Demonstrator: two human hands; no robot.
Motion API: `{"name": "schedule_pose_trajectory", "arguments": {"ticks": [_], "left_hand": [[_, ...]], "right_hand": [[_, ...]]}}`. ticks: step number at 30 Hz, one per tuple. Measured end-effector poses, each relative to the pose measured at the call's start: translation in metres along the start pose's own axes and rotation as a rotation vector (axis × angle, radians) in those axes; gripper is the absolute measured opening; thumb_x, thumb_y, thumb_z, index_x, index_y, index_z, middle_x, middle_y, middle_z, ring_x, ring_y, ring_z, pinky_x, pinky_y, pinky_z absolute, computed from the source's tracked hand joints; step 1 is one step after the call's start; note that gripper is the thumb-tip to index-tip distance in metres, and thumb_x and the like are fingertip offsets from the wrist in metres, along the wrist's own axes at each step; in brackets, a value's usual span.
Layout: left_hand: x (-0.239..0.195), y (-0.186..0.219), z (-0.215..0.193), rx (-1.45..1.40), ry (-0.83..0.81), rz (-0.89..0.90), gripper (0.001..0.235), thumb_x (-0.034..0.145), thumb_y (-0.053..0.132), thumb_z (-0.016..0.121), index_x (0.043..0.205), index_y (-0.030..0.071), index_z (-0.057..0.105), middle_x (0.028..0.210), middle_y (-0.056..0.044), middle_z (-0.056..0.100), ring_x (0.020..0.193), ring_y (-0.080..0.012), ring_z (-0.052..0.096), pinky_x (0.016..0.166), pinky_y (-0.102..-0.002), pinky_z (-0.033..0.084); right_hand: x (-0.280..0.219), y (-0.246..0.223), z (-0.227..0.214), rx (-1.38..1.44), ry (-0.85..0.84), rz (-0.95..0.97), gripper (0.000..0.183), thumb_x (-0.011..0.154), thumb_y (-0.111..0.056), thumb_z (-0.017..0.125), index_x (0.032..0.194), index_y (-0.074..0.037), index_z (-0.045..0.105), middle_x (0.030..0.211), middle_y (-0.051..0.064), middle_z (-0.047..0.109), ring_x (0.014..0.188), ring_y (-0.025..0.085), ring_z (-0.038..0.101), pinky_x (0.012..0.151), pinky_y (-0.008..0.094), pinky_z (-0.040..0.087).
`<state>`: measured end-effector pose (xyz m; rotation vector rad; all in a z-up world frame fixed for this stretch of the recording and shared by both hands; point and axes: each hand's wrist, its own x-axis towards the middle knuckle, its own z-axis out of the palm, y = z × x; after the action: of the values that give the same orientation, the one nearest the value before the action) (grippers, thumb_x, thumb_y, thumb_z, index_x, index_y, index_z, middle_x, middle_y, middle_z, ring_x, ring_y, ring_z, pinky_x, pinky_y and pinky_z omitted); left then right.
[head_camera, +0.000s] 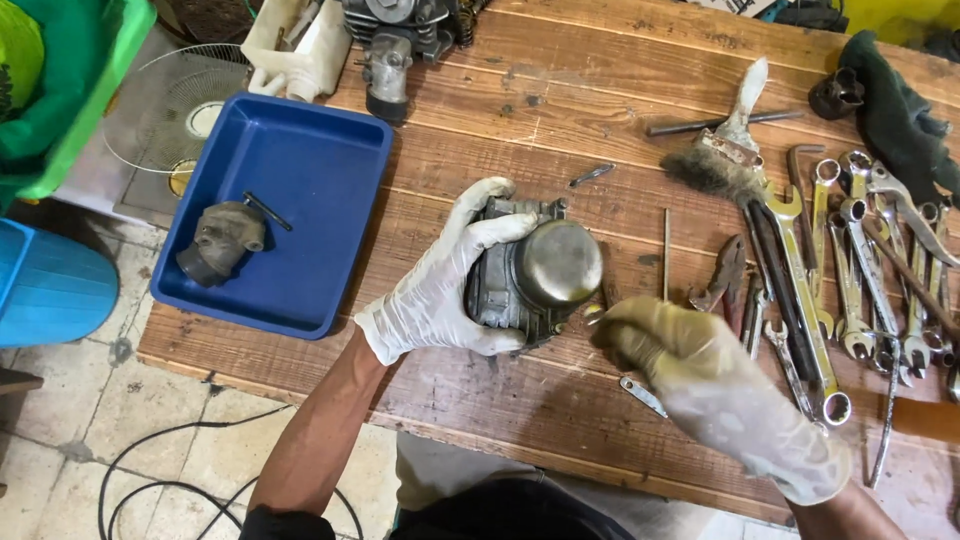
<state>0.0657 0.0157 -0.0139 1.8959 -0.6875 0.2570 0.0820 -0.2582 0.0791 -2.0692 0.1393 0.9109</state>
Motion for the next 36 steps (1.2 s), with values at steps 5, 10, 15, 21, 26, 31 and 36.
{"name": "schedule_pose_trajectory", "arguments": {"ticks": [5, 10, 15, 21, 26, 31, 36], "left_hand": [[-0.001, 0.002, 0.002, 0.006, 0.026, -0.008, 0.097, 0.079, 0.059, 0.08, 0.157, 0.025, 0.033, 0.168, -0.023, 0.012, 0.161, -0.0505, 0.024, 0.131, -0.07, 0.029], [-0.001, 0.0, 0.001, -0.007, 0.027, 0.002, 0.097, 0.08, 0.06, 0.079, 0.157, 0.025, 0.034, 0.168, -0.023, 0.014, 0.162, -0.0495, 0.021, 0.131, -0.071, 0.026], [-0.002, 0.002, 0.002, -0.013, 0.024, -0.01, 0.096, 0.08, 0.06, 0.08, 0.157, 0.028, 0.032, 0.169, -0.021, 0.01, 0.16, -0.0508, 0.025, 0.13, -0.07, 0.031], [-0.003, 0.0, 0.002, 0.0, 0.027, -0.023, 0.099, 0.077, 0.058, 0.082, 0.157, 0.026, 0.033, 0.169, -0.023, 0.01, 0.16, -0.0521, 0.026, 0.13, -0.071, 0.029], [-0.002, 0.003, 0.001, 0.008, 0.01, -0.036, 0.1, 0.077, 0.053, 0.084, 0.157, 0.027, 0.031, 0.169, -0.023, 0.009, 0.161, -0.0534, 0.023, 0.128, -0.072, 0.03], [-0.001, 0.011, 0.012, 0.036, 0.108, -0.054, 0.092, 0.079, 0.048, 0.083, 0.155, 0.023, 0.036, 0.168, -0.027, 0.015, 0.16, -0.0516, 0.025, 0.13, -0.067, 0.031], [0.001, 0.014, 0.018, 0.048, 0.195, -0.046, 0.076, 0.086, 0.051, 0.072, 0.15, 0.02, 0.044, 0.169, -0.026, 0.021, 0.16, -0.0492, 0.031, 0.131, -0.065, 0.034]], "right_hand": [[0.009, 0.003, 0.014, 0.037, -0.075, -0.123, 0.027, 0.094, -0.011, 0.069, 0.114, -0.003, 0.087, 0.072, 0.008, 0.078, 0.055, 0.013, 0.058, 0.048, 0.023, 0.042], [0.001, -0.027, 0.008, -0.175, -0.051, -0.063, 0.026, 0.092, -0.015, 0.07, 0.109, -0.01, 0.089, 0.088, 0.003, 0.088, 0.065, 0.013, 0.07, 0.058, 0.024, 0.051], [0.014, -0.026, -0.005, -0.128, -0.094, -0.054, 0.025, 0.091, -0.012, 0.075, 0.109, -0.003, 0.09, 0.07, 0.012, 0.084, 0.041, 0.015, 0.052, 0.036, 0.025, 0.035], [0.012, -0.052, -0.001, -0.34, -0.104, -0.016, 0.021, 0.087, -0.019, 0.078, 0.099, -0.01, 0.094, 0.069, 0.003, 0.082, 0.055, 0.01, 0.055, 0.051, 0.026, 0.043], [0.027, -0.042, -0.006, -0.232, -0.144, -0.069, 0.016, 0.084, -0.01, 0.084, 0.093, 0.0, 0.092, 0.079, 0.01, 0.088, 0.062, 0.014, 0.07, 0.055, 0.025, 0.053], [0.023, -0.025, 0.006, -0.486, -0.086, -0.105, 0.025, 0.091, -0.02, 0.067, 0.108, -0.019, 0.086, 0.088, -0.001, 0.09, 0.054, 0.011, 0.075, 0.047, 0.021, 0.058], [0.018, 0.004, 0.021, -0.349, -0.045, -0.097, 0.042, 0.089, -0.003, 0.053, 0.115, -0.018, 0.081, 0.105, 0.002, 0.089, 0.054, 0.011, 0.076, 0.044, 0.02, 0.06]]}}
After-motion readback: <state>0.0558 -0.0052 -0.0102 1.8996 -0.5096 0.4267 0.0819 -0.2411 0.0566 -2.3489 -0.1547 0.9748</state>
